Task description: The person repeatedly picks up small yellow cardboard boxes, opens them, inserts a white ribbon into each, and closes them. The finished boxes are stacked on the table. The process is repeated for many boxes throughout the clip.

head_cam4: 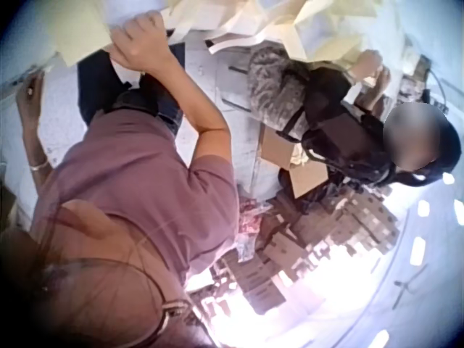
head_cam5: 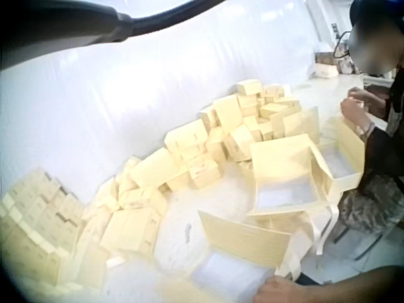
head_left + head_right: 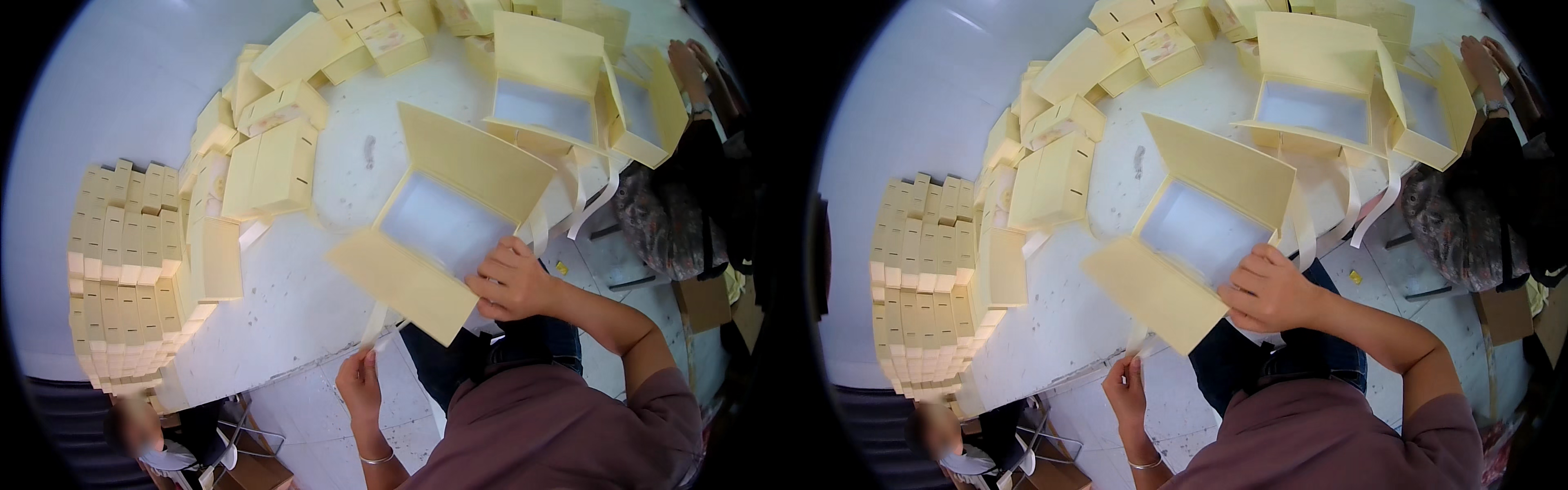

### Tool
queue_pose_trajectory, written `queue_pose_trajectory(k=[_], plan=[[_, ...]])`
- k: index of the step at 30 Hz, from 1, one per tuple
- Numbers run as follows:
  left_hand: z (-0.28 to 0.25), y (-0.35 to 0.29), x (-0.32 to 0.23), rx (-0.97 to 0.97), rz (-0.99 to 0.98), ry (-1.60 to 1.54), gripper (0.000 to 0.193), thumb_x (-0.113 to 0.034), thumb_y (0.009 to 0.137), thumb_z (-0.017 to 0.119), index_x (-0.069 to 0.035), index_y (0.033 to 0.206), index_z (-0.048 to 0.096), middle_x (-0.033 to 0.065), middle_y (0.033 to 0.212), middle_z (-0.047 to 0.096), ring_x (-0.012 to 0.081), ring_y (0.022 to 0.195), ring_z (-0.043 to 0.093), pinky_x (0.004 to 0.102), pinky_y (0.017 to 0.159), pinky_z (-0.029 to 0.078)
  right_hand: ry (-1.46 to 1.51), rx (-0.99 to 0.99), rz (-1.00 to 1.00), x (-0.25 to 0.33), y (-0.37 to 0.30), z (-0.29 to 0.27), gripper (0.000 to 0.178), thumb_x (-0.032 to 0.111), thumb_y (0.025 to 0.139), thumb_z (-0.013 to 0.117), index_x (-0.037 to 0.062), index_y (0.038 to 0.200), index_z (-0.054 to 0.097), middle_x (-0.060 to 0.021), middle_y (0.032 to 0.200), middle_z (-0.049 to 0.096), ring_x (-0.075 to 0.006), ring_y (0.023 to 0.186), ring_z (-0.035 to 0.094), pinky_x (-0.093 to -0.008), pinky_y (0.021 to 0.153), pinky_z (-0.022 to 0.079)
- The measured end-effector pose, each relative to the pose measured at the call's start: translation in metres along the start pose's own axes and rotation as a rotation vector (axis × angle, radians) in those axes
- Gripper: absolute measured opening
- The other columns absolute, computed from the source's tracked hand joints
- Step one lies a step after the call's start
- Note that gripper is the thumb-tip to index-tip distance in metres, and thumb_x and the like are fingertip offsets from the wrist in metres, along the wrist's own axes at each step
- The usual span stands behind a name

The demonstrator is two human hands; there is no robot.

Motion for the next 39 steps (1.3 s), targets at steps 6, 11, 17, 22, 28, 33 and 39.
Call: queue_pose_trajectory(k=[6, 11, 17, 22, 28, 33, 39], plan=[[0.025, 0.019, -0.052, 0.036, 0.118, -0.107, 0.015, -0.011, 0.083, 0.059, -0.003, 0.095, 0.060, 0.0117, 0.073, 0.062, 0.0179, 0.057, 0.057, 0.0267, 0.052, 0.043, -0.203, 0.041, 0.062, -0.067, -0.005, -0.023, 0.026, 0.016, 0.060, 0.058, 0.0040, 0.083, 0.056, -0.0065, 0.068, 0.042, -0.0239, 0.068, 0.045, -0.0375, 0.073, 0.037], [0.048, 0.056, -0.133, 0.039, 0.464, 0.137, 0.017, -0.013, 0.080, 0.058, -0.005, 0.095, 0.059, 0.0134, 0.074, 0.061, 0.0290, 0.059, 0.058, 0.0364, 0.054, 0.045, -0.236, 0.078, -0.017, -0.107, -0.002, -0.046, 0.029, 0.021, 0.062, 0.056, 0.0017, 0.083, 0.056, -0.0097, 0.069, 0.041, -0.0274, 0.068, 0.044, -0.0395, 0.073, 0.037], [0.045, 0.099, -0.163, 0.110, 0.586, 0.169, 0.012, -0.010, 0.078, 0.060, -0.009, 0.089, 0.063, 0.0108, 0.069, 0.059, 0.0295, 0.064, 0.055, 0.0366, 0.059, 0.044, -0.290, 0.057, 0.077, -0.118, -0.016, -0.060, 0.029, 0.020, 0.063, 0.054, -0.0006, 0.084, 0.056, -0.0116, 0.068, 0.042, -0.0299, 0.067, 0.044, -0.0407, 0.072, 0.036], [0.044, 0.145, -0.140, 0.184, 0.541, 0.133, 0.012, -0.018, 0.076, 0.064, -0.006, 0.079, 0.063, 0.0094, 0.068, 0.059, 0.0257, 0.065, 0.053, 0.0343, 0.059, 0.042, -0.449, 0.018, 0.184, -0.148, -0.039, -0.075, 0.029, 0.011, 0.061, 0.057, -0.0020, 0.087, 0.055, -0.0125, 0.069, 0.044, -0.0307, 0.067, 0.043, -0.0407, 0.071, 0.035], [-0.014, 0.227, -0.126, -0.329, 0.600, 0.289, 0.043, -0.035, 0.073, 0.067, -0.002, 0.099, 0.059, 0.0166, 0.105, 0.057, 0.0324, 0.100, 0.051, 0.0396, 0.086, 0.039, -0.546, 0.051, 0.341, -0.183, -0.035, -0.086, 0.051, 0.017, 0.068, 0.063, -0.0010, 0.114, 0.049, -0.0195, 0.109, 0.050, -0.0372, 0.106, 0.043, -0.0449, 0.095, 0.031], [-0.013, 0.281, -0.080, -0.262, 0.379, 0.621, 0.063, -0.042, 0.079, 0.056, -0.005, 0.127, 0.039, 0.0193, 0.132, 0.037, 0.0379, 0.122, 0.032, 0.0557, 0.096, 0.025, -0.486, -0.089, 0.379, -0.155, -0.045, -0.104, 0.065, 0.021, 0.071, 0.064, 0.0002, 0.127, 0.038, -0.0189, 0.130, 0.039, -0.0378, 0.123, 0.031, -0.0453, 0.102, 0.023], [-0.018, 0.205, -0.061, -0.186, 0.467, 0.585, 0.059, -0.035, 0.079, 0.057, -0.006, 0.127, 0.040, 0.0193, 0.133, 0.035, 0.0387, 0.124, 0.028, 0.0575, 0.098, 0.022, -0.276, -0.177, 0.306, -0.081, -0.071, -0.087, 0.049, 0.016, 0.076, 0.059, 0.0010, 0.120, 0.044, -0.0219, 0.122, 0.045, -0.0396, 0.115, 0.041, -0.0466, 0.097, 0.031]])
Point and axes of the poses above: each hand's wrist, its own y-axis towards the middle knuckle, its own z-axis out of the palm, x = y × z, the point moved 10 cm from there along y, towards the middle knuckle
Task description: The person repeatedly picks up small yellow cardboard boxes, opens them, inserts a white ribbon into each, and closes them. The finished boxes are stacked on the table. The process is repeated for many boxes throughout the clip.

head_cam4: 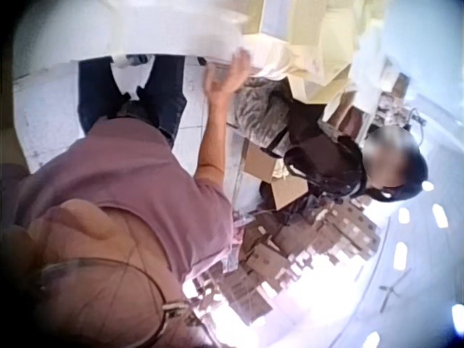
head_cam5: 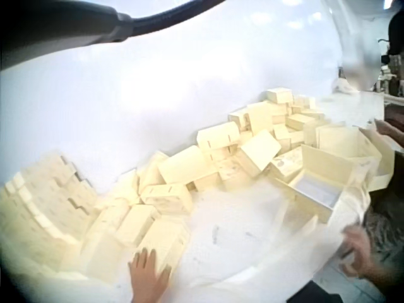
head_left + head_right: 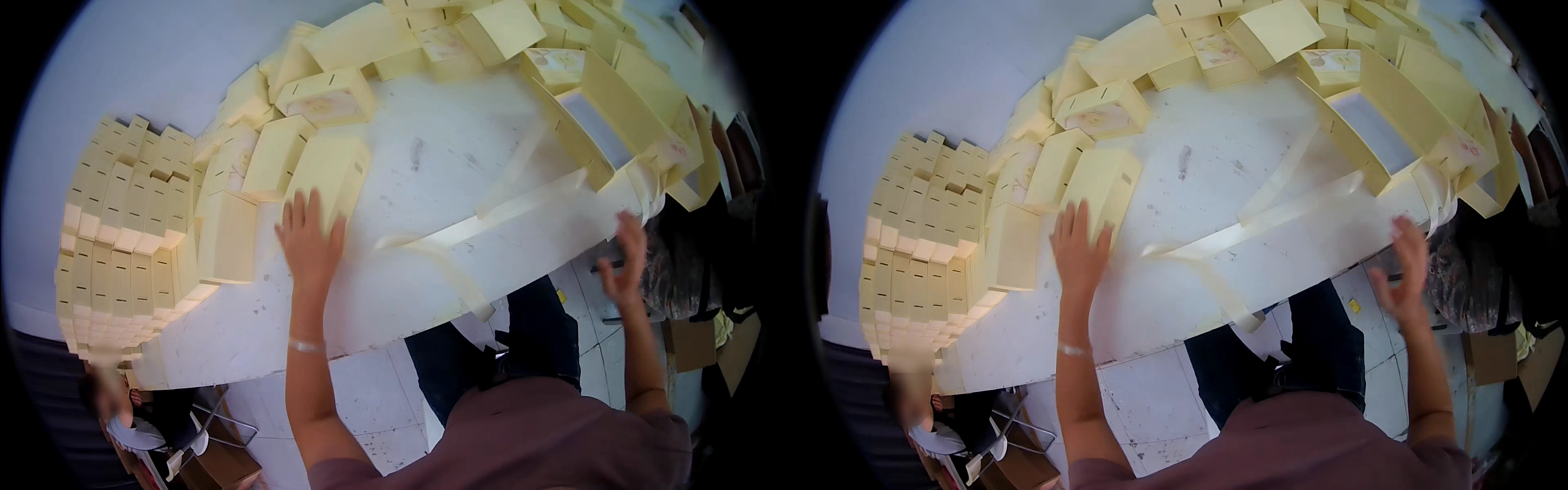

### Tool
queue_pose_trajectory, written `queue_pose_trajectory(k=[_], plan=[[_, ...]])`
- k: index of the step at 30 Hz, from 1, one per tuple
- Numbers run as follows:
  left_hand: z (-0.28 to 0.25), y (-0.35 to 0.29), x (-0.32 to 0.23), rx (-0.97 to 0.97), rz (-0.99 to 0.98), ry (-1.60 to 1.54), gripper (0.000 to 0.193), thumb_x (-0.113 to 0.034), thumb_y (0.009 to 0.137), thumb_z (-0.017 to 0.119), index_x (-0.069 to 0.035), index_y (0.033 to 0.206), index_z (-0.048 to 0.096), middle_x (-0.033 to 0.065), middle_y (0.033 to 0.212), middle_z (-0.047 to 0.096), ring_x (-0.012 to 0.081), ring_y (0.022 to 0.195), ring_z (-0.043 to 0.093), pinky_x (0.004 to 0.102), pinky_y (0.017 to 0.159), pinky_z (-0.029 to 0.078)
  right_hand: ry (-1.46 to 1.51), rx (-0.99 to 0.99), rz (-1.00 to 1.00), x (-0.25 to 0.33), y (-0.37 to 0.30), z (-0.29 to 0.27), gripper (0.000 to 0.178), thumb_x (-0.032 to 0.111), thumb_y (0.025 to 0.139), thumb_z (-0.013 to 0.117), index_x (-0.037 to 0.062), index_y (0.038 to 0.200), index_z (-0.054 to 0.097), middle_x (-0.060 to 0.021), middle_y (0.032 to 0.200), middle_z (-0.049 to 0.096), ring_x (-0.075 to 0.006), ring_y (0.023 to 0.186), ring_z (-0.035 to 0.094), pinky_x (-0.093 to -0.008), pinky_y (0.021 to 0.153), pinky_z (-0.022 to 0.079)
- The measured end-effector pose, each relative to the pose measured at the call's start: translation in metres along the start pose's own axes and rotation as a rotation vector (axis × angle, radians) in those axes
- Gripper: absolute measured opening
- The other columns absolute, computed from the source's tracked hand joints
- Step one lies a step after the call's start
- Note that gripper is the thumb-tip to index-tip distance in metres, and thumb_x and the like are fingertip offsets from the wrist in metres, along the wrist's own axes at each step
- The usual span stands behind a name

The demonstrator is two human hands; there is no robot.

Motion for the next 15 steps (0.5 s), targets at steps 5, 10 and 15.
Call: queue_pose_trajectory(k=[5, 10, 15], plan=[[-0.048, -0.084, 0.029, 0.039, -0.029, -0.126, 0.066, -0.025, 0.067, 0.070, -0.004, 0.122, 0.039, 0.0200, 0.129, 0.035, 0.0387, 0.118, 0.033, 0.0495, 0.098, 0.026, 0.151, 0.355, -0.095, 0.064, 0.016, 0.076, 0.041, 0.017, 0.073, 0.063, 0.0052, 0.111, 0.051, -0.0192, 0.119, 0.048, -0.0373, 0.112, 0.044, -0.0436, 0.094, 0.036], [-0.058, -0.100, 0.087, 0.234, -0.280, -0.503, 0.070, -0.021, 0.062, 0.074, -0.001, 0.117, 0.036, 0.0168, 0.117, 0.040, 0.0333, 0.109, 0.040, 0.0397, 0.093, 0.034, 0.146, 0.554, -0.210, 0.081, 0.078, 0.176, 0.032, 0.016, 0.071, 0.063, 0.0049, 0.099, 0.054, -0.0147, 0.103, 0.050, -0.0310, 0.097, 0.048, -0.0393, 0.080, 0.041], [-0.063, -0.133, 0.123, 0.173, -0.495, -0.690, 0.069, -0.017, 0.064, 0.071, -0.006, 0.121, 0.032, 0.0137, 0.118, 0.040, 0.0282, 0.109, 0.042, 0.0386, 0.095, 0.033, -0.323, 0.540, 0.121, -0.009, 0.150, 0.226, 0.032, 0.025, 0.076, 0.060, 0.0073, 0.102, 0.055, -0.0121, 0.102, 0.051, -0.0257, 0.098, 0.049, -0.0410, 0.076, 0.041]])
Point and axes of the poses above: each hand's wrist, its own y-axis towards the middle knuckle, its own z-axis out of the palm, x = y × z, the point moved 10 cm from there along y, towards the middle knuckle
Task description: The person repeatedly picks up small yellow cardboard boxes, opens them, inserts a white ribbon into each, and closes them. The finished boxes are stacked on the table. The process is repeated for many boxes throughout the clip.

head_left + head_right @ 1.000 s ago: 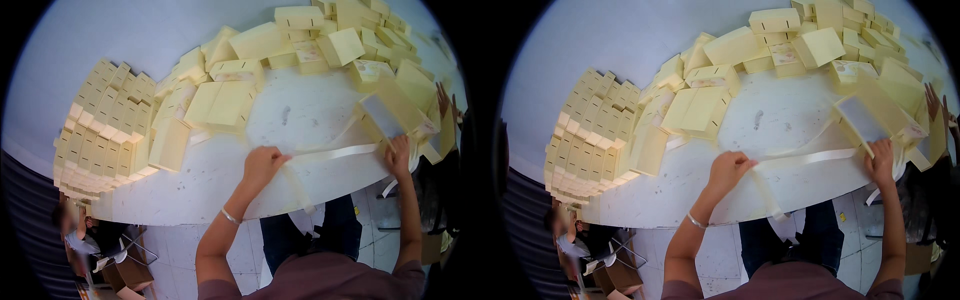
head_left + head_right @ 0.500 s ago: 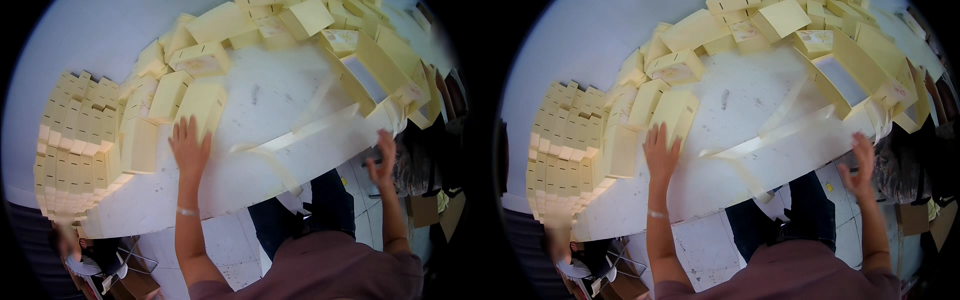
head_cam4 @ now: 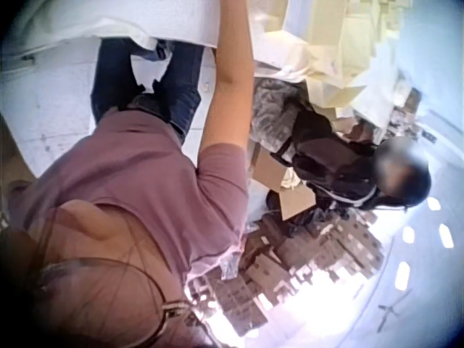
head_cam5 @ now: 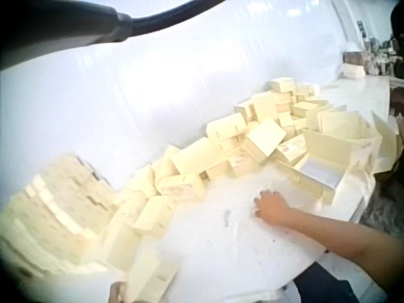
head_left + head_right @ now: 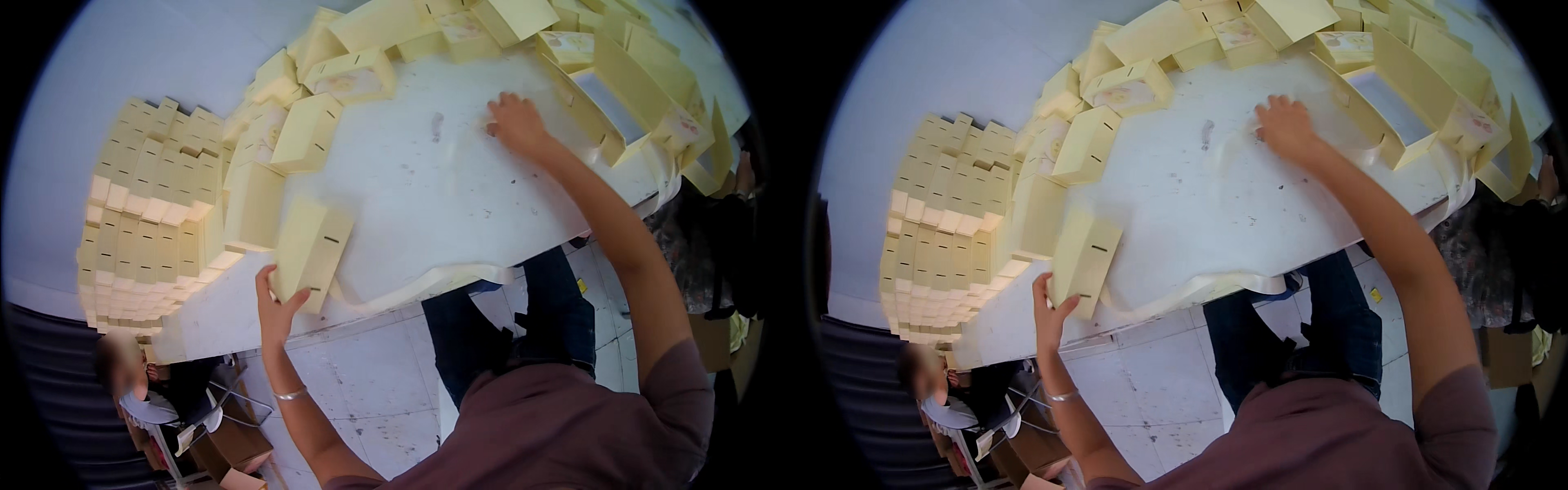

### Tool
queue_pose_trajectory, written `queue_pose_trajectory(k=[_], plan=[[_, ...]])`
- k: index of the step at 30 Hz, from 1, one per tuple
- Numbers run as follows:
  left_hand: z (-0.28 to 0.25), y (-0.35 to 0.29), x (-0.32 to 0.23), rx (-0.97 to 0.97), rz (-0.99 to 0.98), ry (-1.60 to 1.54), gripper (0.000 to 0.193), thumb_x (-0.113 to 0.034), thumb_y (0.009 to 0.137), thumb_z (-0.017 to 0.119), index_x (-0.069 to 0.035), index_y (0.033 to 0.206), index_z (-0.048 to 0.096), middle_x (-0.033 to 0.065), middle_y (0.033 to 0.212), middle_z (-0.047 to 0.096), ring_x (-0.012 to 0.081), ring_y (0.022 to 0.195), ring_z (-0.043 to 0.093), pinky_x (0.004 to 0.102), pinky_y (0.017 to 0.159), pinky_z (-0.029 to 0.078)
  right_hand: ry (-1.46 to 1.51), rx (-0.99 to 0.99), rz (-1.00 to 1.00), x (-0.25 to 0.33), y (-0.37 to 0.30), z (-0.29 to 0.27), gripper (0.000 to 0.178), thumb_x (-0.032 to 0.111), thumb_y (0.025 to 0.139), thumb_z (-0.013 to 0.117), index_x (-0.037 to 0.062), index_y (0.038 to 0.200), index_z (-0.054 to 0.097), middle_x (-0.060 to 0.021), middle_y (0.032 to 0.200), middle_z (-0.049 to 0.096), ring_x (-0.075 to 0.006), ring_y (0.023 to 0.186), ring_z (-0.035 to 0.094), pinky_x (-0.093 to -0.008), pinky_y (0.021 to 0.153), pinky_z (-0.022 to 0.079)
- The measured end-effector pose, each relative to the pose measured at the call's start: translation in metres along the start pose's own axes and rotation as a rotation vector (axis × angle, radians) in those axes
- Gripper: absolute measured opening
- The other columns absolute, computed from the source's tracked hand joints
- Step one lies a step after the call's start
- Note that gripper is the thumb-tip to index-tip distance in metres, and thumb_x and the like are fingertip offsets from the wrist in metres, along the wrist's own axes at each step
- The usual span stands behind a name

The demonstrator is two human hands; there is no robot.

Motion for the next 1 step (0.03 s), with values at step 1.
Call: queue_pose_trajectory(k=[1], plan=[[-0.0063, -0.0107, 0.0100, -0.016, -0.030, -0.110, 0.068, -0.016, 0.065, 0.070, -0.008, 0.121, 0.032, 0.0131, 0.118, 0.041, 0.0274, 0.110, 0.042, 0.0384, 0.097, 0.032, 0.034, -0.010, 0.054, -0.0086, 0.0032, -0.0053, 0.043, 0.026, 0.075, 0.061, 0.0088, 0.113, 0.050, -0.0147, 0.105, 0.050, -0.0262, 0.102, 0.048, -0.0408, 0.080, 0.039]])
Point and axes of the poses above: each hand's wrist, its own y-axis towards the middle knuckle, its own z-axis out of the palm, x = y × z, the point moved 10 cm from there along y, towards the middle knuckle
